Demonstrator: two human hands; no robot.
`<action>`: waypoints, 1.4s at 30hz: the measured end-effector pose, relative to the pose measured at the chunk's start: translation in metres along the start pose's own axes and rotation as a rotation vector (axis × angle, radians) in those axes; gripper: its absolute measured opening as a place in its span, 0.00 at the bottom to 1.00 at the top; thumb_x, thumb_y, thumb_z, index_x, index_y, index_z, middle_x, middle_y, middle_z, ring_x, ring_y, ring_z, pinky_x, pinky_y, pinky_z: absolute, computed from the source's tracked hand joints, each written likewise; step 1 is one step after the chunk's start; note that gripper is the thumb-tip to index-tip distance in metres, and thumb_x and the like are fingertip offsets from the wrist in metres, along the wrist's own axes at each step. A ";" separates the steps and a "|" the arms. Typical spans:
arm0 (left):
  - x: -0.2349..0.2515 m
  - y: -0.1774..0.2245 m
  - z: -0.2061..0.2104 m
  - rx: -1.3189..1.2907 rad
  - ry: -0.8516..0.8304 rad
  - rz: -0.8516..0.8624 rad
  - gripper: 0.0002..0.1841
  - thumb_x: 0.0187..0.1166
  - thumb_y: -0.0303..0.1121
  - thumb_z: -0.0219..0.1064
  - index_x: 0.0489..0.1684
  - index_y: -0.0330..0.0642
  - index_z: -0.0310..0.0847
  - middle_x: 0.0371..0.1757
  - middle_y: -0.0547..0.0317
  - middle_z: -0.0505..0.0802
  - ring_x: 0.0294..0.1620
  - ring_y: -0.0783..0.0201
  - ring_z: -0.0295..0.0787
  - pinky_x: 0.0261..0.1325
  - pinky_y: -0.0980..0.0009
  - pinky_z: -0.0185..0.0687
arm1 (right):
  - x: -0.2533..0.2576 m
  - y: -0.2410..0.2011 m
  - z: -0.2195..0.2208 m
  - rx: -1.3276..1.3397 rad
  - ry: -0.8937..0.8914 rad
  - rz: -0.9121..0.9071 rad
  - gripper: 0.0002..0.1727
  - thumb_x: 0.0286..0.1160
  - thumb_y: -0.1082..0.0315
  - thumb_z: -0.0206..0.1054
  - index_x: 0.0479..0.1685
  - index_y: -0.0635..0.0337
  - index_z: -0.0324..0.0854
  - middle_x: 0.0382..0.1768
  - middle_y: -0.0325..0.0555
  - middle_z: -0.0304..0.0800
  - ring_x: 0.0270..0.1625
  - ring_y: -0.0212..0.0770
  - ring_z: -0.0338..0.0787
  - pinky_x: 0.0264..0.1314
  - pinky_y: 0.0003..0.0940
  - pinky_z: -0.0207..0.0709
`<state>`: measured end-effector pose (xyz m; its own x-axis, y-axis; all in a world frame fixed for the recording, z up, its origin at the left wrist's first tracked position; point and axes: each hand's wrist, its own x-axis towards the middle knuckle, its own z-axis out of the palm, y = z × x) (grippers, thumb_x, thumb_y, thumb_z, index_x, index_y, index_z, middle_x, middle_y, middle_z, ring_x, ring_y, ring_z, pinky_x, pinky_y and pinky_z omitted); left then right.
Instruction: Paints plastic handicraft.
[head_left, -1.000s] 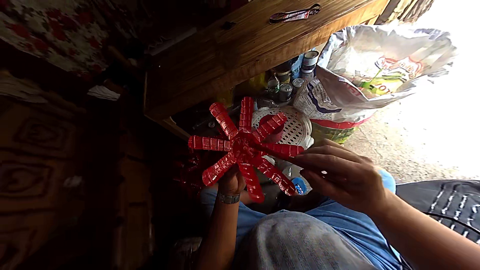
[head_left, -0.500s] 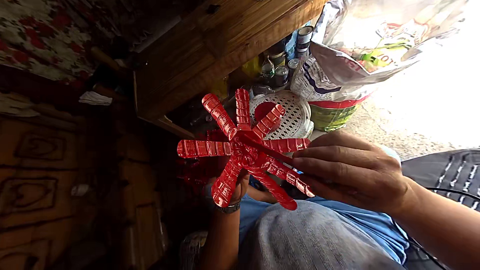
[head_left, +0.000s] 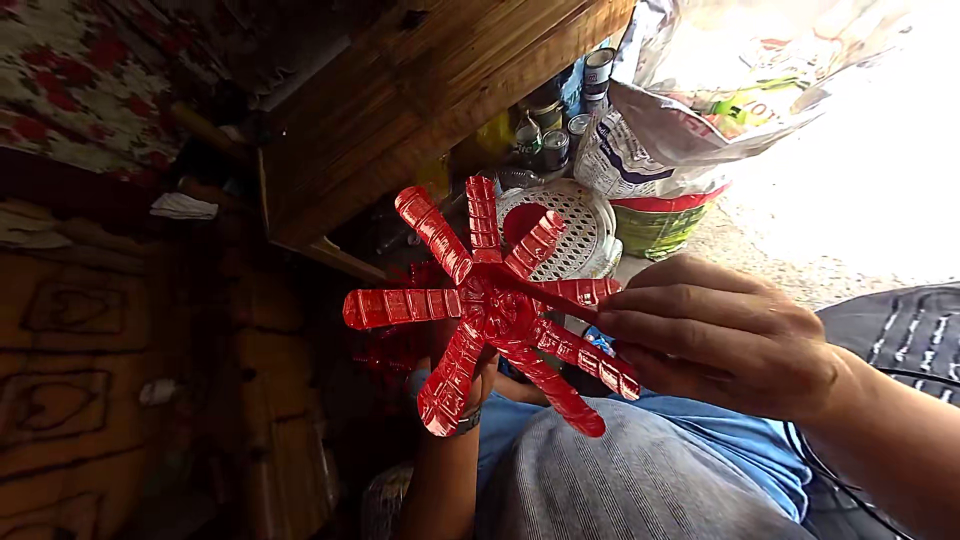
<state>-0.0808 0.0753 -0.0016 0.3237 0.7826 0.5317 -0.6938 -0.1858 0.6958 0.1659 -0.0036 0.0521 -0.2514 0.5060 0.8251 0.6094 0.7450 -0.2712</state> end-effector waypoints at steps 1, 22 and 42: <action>-0.001 -0.001 0.000 0.024 0.007 0.006 0.12 0.81 0.28 0.65 0.56 0.48 0.92 0.55 0.70 0.96 0.60 0.80 0.89 0.69 0.81 0.79 | 0.000 -0.001 -0.002 0.006 0.006 0.006 0.10 0.81 0.68 0.66 0.52 0.61 0.89 0.45 0.49 0.95 0.51 0.42 0.90 0.55 0.32 0.81; -0.010 -0.019 -0.026 -0.218 -0.059 -0.187 0.14 0.84 0.35 0.64 0.61 0.46 0.90 0.57 0.62 0.96 0.63 0.72 0.90 0.71 0.72 0.80 | 0.006 0.000 -0.015 0.171 0.110 0.175 0.10 0.83 0.62 0.66 0.45 0.58 0.90 0.40 0.38 0.93 0.47 0.29 0.89 0.50 0.24 0.83; -0.019 -0.011 -0.017 -0.227 0.035 -0.222 0.14 0.85 0.36 0.59 0.53 0.47 0.92 0.53 0.66 0.96 0.61 0.76 0.89 0.69 0.76 0.79 | 0.007 -0.012 0.019 0.149 -0.009 0.118 0.11 0.83 0.65 0.65 0.52 0.59 0.90 0.42 0.46 0.94 0.49 0.38 0.89 0.53 0.28 0.79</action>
<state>-0.0901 0.0726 -0.0271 0.4634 0.8100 0.3594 -0.7359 0.1257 0.6654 0.1428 -0.0013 0.0517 -0.1920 0.5972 0.7788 0.5170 0.7360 -0.4370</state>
